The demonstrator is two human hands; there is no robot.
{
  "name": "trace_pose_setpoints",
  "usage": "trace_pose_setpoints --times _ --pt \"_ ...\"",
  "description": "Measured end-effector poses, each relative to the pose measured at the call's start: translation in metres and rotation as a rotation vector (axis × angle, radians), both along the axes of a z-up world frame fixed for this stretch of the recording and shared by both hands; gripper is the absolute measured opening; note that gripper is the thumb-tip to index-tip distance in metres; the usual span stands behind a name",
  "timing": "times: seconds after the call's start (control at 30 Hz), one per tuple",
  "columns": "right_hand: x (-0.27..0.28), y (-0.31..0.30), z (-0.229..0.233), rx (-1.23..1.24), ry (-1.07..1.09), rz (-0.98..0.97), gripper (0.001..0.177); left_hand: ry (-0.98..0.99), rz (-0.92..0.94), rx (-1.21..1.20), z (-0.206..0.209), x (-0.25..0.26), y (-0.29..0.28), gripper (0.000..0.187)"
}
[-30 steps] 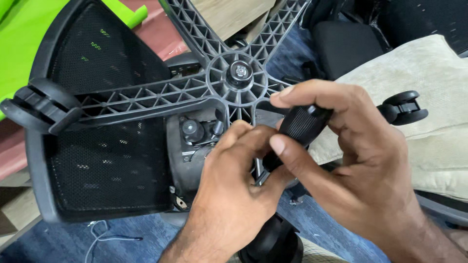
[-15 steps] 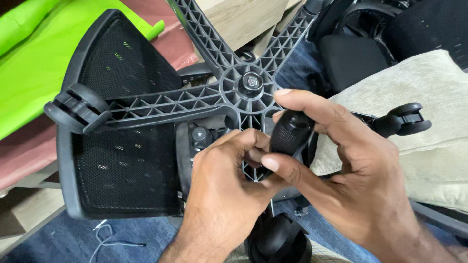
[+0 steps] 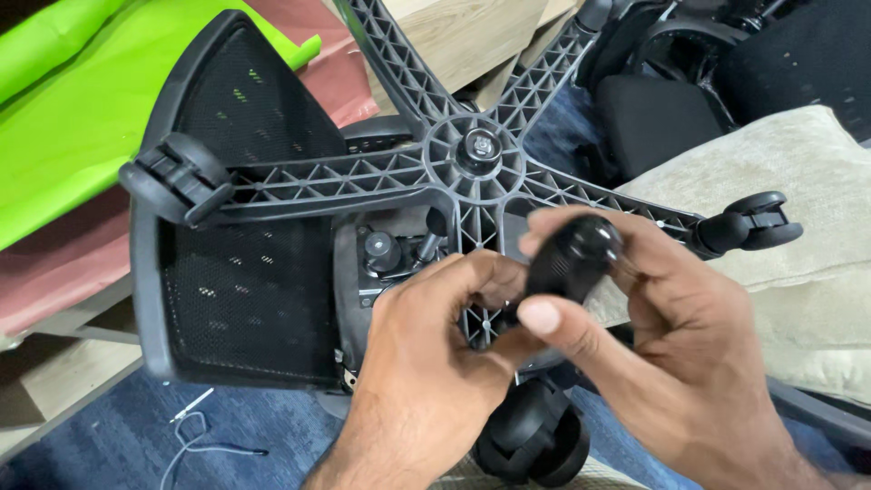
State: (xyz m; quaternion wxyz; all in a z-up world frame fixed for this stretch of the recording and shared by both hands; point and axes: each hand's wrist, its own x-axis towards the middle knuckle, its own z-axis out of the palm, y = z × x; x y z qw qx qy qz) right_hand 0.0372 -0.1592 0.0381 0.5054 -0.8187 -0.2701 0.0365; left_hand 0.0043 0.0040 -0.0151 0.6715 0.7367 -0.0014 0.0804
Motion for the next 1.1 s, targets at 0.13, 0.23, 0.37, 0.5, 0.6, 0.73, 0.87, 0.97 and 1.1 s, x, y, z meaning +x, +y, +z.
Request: trace_pose_setpoints --times 0.13,0.23,0.37,0.5,0.6,0.73,0.87,0.97,1.1 --pt "-0.004 0.005 -0.001 -0.025 -0.006 -0.084 0.046 -0.147 -0.028 0.050 0.001 -0.003 -0.002 0.028" --pt "-0.008 0.004 0.000 -0.051 -0.004 -0.114 0.046 -0.219 -0.053 0.112 0.002 -0.004 -0.002 0.029" --pt "-0.011 0.003 0.004 -0.034 0.012 -0.067 0.051 -0.001 -0.133 0.037 0.009 -0.006 0.005 0.030" --pt "-0.010 0.005 0.001 0.016 0.025 -0.097 0.053 0.064 -0.036 0.037 0.010 -0.005 0.000 0.029" --pt "-0.007 0.005 0.003 -0.030 0.025 -0.106 0.044 -0.086 0.095 0.199 0.010 -0.004 -0.007 0.030" --pt "-0.007 0.005 0.005 -0.022 -0.056 -0.013 0.045 -0.255 0.090 0.183 0.013 -0.012 -0.008 0.033" --pt "-0.008 0.000 0.007 -0.028 -0.029 -0.003 0.051 -0.119 0.036 0.171 0.014 -0.014 -0.004 0.030" --pt "-0.008 0.001 0.004 0.061 0.024 -0.002 0.045 -0.083 0.125 0.276 0.014 -0.008 -0.005 0.031" --pt "0.000 -0.001 0.000 0.069 -0.122 0.028 0.042 -0.153 0.201 0.341 0.012 -0.004 -0.014 0.031"
